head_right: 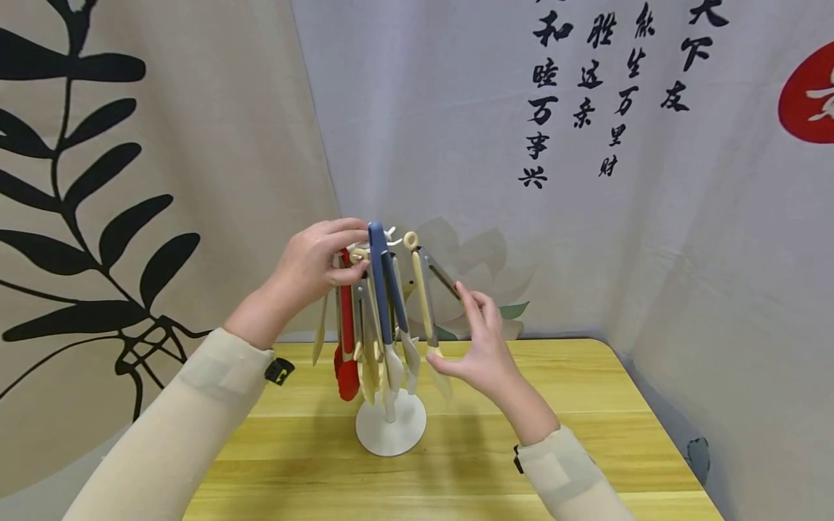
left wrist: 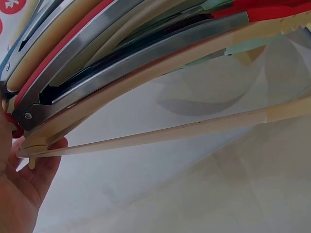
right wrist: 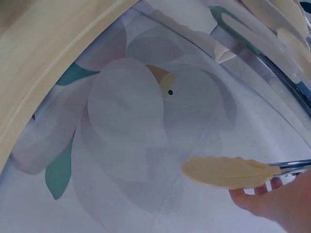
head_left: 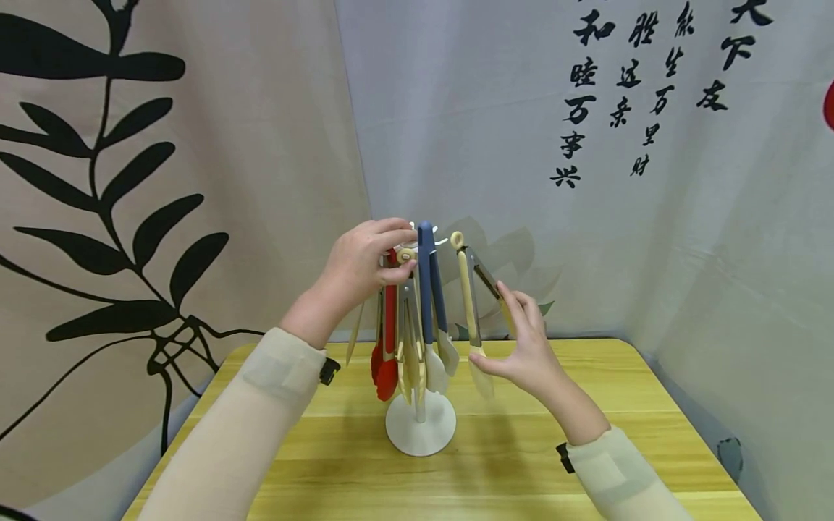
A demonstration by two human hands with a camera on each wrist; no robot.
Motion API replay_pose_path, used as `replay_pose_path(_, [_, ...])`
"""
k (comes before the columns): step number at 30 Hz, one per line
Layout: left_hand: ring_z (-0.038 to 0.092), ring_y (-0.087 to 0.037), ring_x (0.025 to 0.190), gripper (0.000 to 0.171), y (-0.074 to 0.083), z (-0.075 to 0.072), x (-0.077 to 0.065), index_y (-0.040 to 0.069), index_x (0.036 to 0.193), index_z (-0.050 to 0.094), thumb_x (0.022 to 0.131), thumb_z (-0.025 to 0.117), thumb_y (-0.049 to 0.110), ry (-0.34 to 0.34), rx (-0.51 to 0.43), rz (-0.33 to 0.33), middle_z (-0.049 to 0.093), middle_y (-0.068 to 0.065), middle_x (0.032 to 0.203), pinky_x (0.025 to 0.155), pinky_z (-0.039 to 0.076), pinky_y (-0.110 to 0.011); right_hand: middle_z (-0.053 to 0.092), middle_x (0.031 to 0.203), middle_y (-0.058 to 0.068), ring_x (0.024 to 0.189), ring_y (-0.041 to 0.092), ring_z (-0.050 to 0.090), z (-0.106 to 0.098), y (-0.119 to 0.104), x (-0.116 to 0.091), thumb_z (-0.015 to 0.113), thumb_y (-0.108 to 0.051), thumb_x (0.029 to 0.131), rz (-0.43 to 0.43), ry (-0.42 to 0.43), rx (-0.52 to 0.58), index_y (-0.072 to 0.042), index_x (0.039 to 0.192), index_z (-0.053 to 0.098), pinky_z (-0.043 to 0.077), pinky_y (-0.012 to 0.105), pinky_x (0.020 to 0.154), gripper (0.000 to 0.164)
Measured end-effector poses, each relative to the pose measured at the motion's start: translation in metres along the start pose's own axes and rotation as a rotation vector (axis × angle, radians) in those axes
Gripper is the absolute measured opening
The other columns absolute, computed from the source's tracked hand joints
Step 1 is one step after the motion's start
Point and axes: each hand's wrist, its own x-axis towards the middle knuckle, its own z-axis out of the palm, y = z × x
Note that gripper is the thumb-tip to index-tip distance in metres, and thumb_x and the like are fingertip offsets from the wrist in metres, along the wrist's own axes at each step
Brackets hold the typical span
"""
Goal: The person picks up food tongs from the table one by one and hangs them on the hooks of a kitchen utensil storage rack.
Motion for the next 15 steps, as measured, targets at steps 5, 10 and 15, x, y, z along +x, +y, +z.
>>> replay_pose_path(5, [0.06,-0.022,0.096,0.028,-0.0011,0.0003,-0.0001,0.013,0.111,0.07,0.085,0.066,0.023,-0.002,-0.003,0.004,0.065,-0.002,0.117,0.08,0.052,-0.033,0.026,0.14,0.009,0.123,0.028,0.032,-0.0009,-0.0008,0.0045,0.085,-0.038,0.064,-0.048,0.008,-0.046,-0.035,0.151,0.013,0.038,0.057,0.094,0.114])
replay_pose_path(10, [0.059,-0.022,0.098,0.028,-0.0018,0.0003,0.0002,0.014,0.112,0.069,0.085,0.066,0.022,-0.012,-0.017,-0.012,0.064,-0.002,0.118,0.081,0.051,-0.033,0.026,0.141,0.01,0.122,0.027,0.033,-0.002,-0.0015,0.0071,0.086,-0.037,0.064,-0.064,-0.003,-0.047,-0.032,0.152,0.014,0.038,0.055,0.093,0.114])
replay_pose_path(15, [0.059,-0.022,0.1,0.028,-0.001,-0.0006,-0.0001,0.013,0.112,0.069,0.085,0.065,0.021,-0.019,-0.027,-0.023,0.064,-0.002,0.118,0.082,0.051,-0.034,0.025,0.143,0.011,0.123,0.028,0.033,-0.0024,-0.0022,0.0086,0.085,-0.037,0.065,-0.058,-0.03,-0.038,-0.035,0.151,0.012,0.038,0.057,0.093,0.114])
